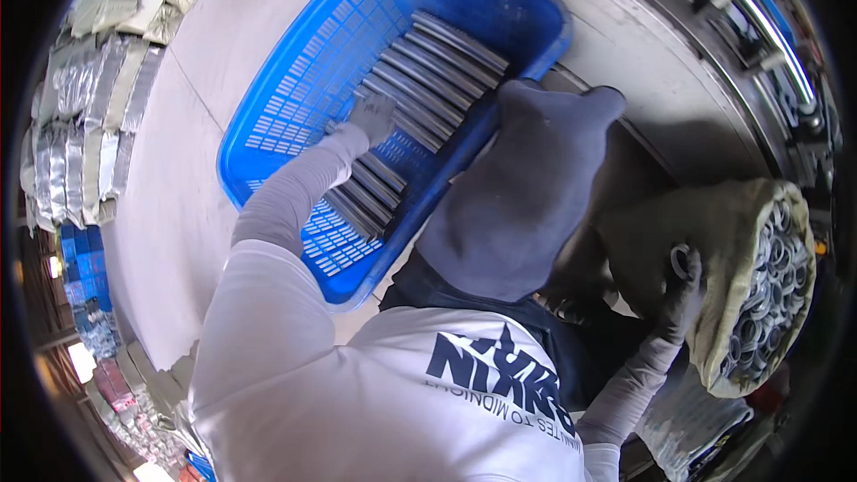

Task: Manually fitting metal rings onto the ends of cylindrical metal tubes at an industrial workstation.

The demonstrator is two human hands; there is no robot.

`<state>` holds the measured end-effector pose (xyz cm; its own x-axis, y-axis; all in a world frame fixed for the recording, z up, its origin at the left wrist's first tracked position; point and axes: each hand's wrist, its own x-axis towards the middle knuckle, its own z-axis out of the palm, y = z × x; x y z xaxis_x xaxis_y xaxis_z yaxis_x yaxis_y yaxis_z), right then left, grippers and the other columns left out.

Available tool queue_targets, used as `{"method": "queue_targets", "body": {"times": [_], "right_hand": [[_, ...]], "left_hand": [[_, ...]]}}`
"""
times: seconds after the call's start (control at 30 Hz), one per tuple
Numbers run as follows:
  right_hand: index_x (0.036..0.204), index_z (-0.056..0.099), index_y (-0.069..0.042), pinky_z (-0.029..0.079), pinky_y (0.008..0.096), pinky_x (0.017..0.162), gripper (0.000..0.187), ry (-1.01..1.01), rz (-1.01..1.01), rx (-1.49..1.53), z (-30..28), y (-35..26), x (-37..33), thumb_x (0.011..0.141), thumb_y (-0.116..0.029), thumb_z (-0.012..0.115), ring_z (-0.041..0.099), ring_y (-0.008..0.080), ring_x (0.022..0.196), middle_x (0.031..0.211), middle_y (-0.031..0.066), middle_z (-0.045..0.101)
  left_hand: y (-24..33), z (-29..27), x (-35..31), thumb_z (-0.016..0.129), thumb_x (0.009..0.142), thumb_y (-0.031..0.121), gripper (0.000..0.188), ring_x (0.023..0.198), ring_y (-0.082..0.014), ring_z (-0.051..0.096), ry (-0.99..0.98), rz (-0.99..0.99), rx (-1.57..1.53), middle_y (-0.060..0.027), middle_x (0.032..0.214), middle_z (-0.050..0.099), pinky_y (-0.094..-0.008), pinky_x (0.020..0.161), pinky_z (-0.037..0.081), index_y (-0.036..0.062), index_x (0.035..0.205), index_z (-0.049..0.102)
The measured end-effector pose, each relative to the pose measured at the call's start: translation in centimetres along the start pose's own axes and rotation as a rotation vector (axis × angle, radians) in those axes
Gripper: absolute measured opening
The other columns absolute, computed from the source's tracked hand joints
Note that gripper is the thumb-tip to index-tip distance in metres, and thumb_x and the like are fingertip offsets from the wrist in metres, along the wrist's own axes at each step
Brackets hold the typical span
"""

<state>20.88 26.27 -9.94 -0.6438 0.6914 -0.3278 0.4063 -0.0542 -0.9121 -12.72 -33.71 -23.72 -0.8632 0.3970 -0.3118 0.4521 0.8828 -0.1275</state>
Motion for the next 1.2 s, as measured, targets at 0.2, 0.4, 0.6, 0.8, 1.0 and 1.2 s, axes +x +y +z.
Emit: {"method": "queue_targets", "body": {"times": [0.2,0.4,0.6,0.8,1.0,1.2], "right_hand": [[0.145,0.06,0.001,0.053,0.0365,0.101,0.045,-0.136,-0.223,-0.664,-1.7,2.3,0.0,0.103,-0.013,0.064,0.065,0.0259,0.115,0.131,0.0141,0.067],[0.134,0.062,-0.003,0.053,0.0267,0.083,0.037,-0.22,-0.1,-0.381,3.2,-4.3,-4.7,0.098,-0.001,0.065,0.062,0.0127,0.101,0.118,0.0056,0.064],[0.134,0.063,0.0,0.055,0.0277,0.085,0.044,-0.154,-0.127,-0.151,3.1,-4.0,-6.1,0.095,-0.012,0.078,0.065,0.0127,0.096,0.108,0.0043,0.068],[0.141,0.059,0.005,0.053,0.0285,0.094,0.053,-0.106,-0.255,-0.052,5.1,-4.0,-6.5,0.094,-0.013,0.079,0.066,0.014,0.102,0.116,0.0072,0.069],[0.148,0.055,0.006,0.051,0.0237,0.08,0.063,-0.261,-0.251,0.214,3.2,-3.5,-4.9,0.087,0.007,0.07,0.061,0.0079,0.087,0.11,0.0078,0.071],[0.147,0.062,0.003,0.042,0.0207,0.071,0.049,-0.11,-0.368,0.1,4.8,-6.5,-6.4,0.108,-0.027,0.062,0.049,0.0041,0.077,0.095,-0.0026,0.063]], "left_hand": [[-0.9,15.1,-5.2,0.064,0.093,0.016,0.047,0.14,-0.0309,0.055,-0.428,0.038,0.083,-0.0149,0.143,0.065,-0.0522,0.111,0.047,0.0097,0.14,0.065],[0.1,23.6,-2.3,0.073,0.093,0.034,0.034,0.117,-0.028,0.074,-0.518,0.134,0.019,-0.0102,0.126,0.077,-0.0459,0.093,0.06,0.0164,0.121,0.08],[2.9,21.2,-3.6,0.063,0.096,0.047,0.046,0.116,-0.0261,0.073,-0.14,0.281,0.235,-0.0144,0.127,0.074,-0.0446,0.096,0.056,0.017,0.129,0.074],[2.9,3.7,2.3,0.074,0.088,0.043,0.054,0.118,-0.0367,0.067,0.005,0.152,-0.359,-0.0188,0.121,0.07,-0.0491,0.102,0.051,0.006,0.128,0.067],[4.8,-15.1,2.2,0.08,0.081,0.037,0.068,0.11,-0.0399,0.068,0.391,0.221,-0.612,-0.0209,0.118,0.071,-0.0522,0.098,0.053,0.0049,0.138,0.063],[18.8,-28.7,-4.0,0.081,0.072,0.034,0.051,0.098,-0.0338,0.067,0.589,0.716,-0.4,-0.0118,0.1,0.066,-0.0481,0.087,0.052,0.01,0.114,0.065]]}}
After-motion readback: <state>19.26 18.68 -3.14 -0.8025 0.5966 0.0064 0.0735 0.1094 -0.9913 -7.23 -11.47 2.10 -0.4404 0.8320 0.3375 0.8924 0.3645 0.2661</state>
